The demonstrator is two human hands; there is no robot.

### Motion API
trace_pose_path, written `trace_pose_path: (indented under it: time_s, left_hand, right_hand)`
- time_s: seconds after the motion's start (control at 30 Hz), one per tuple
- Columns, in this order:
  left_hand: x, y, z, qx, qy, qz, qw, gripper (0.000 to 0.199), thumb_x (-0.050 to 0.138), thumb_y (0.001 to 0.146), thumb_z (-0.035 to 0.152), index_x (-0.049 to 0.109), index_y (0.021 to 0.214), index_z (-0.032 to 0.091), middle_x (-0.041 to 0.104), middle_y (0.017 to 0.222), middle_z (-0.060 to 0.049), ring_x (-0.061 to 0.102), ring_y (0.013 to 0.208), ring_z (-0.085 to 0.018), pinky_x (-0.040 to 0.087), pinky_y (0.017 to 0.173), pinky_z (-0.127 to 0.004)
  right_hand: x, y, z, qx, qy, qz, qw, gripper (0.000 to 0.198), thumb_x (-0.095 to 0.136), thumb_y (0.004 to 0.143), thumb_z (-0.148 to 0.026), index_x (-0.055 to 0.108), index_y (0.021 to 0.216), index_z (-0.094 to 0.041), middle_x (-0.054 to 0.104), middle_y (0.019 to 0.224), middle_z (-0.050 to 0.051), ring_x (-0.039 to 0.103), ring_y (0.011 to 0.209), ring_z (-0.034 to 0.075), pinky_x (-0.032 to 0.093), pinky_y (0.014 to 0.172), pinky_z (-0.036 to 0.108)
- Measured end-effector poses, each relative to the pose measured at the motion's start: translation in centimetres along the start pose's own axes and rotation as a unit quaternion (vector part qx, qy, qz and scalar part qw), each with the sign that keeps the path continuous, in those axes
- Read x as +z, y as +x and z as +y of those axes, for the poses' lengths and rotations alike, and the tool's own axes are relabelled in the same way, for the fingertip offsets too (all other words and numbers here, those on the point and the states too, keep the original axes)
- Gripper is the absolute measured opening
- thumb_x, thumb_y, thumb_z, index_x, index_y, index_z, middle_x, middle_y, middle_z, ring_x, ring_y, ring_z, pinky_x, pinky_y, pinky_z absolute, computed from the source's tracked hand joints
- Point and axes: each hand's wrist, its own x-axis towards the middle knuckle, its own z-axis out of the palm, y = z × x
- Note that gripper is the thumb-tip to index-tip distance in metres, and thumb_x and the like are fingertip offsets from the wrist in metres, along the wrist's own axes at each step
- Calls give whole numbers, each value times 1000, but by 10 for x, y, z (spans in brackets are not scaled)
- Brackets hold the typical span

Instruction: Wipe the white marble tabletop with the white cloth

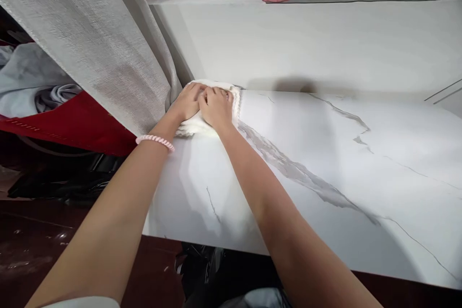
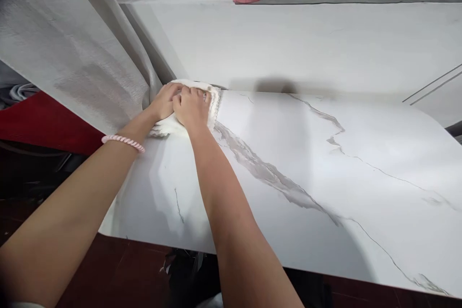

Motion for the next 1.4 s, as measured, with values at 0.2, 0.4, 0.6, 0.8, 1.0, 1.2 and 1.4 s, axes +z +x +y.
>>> trace_pose_path:
  time_s: [0.2,0.4,0.6,0.8,1.0,1.2,1.4]
  left_hand:
    - [12,35,-12,-6,-24,22,999,35,46,89,19,58,122,17,60,132,-9,50,126,-27,36,113,-44]
    - [15,47,-22,1,-38,24,999,36,45,90,20,61,122,16,62,131,-10,52,127,-27,36,114,-43]
    - [13,40,-23,22,-54,18,998,40,45,90,20,59,127,14,61,135,-10,51,129,-23,34,116,-39]
    - [-2,2,-16,49,-41,1,998,44,44,90,19,55,131,13,59,139,-8,47,131,-17,31,119,-37]
    - [-22,-70,-10,47,-54,12,997,47,44,82,25,58,126,18,61,138,-9,51,131,-24,34,117,-41]
    - [-34,-151,26,-24,-35,44,998,45,41,83,26,57,124,20,61,136,-9,52,130,-27,38,114,-44]
    - [-26,-211,83,-63,19,66,996,47,36,86,26,53,129,17,59,133,-15,52,126,-32,39,111,-50]
  right_hand:
    - [9,30,16,-10,-2,7,1000,30,36,103,-25,65,102,-16,69,114,10,59,119,25,29,115,48]
    - [16,43,18,-15,-28,10,999,34,32,104,-26,64,105,-16,69,113,11,58,120,27,29,114,51]
    - [12,30,13,-33,-51,3,998,35,31,105,-27,63,111,-13,68,119,14,56,123,28,26,116,52]
    - [4,-2,-8,-19,-49,-25,998,37,31,105,-27,61,119,-10,64,125,17,52,128,29,20,120,53]
    - [-6,-64,-42,-47,-23,-50,997,37,35,104,-29,59,123,-9,60,132,19,48,132,31,15,122,56]
    - [-24,-124,-57,-123,4,-85,989,38,34,104,-30,61,123,-11,58,137,17,44,137,31,14,124,58]
    - [-62,-173,-47,-175,15,-116,978,38,34,102,-25,61,127,-13,59,140,14,45,136,29,17,125,54]
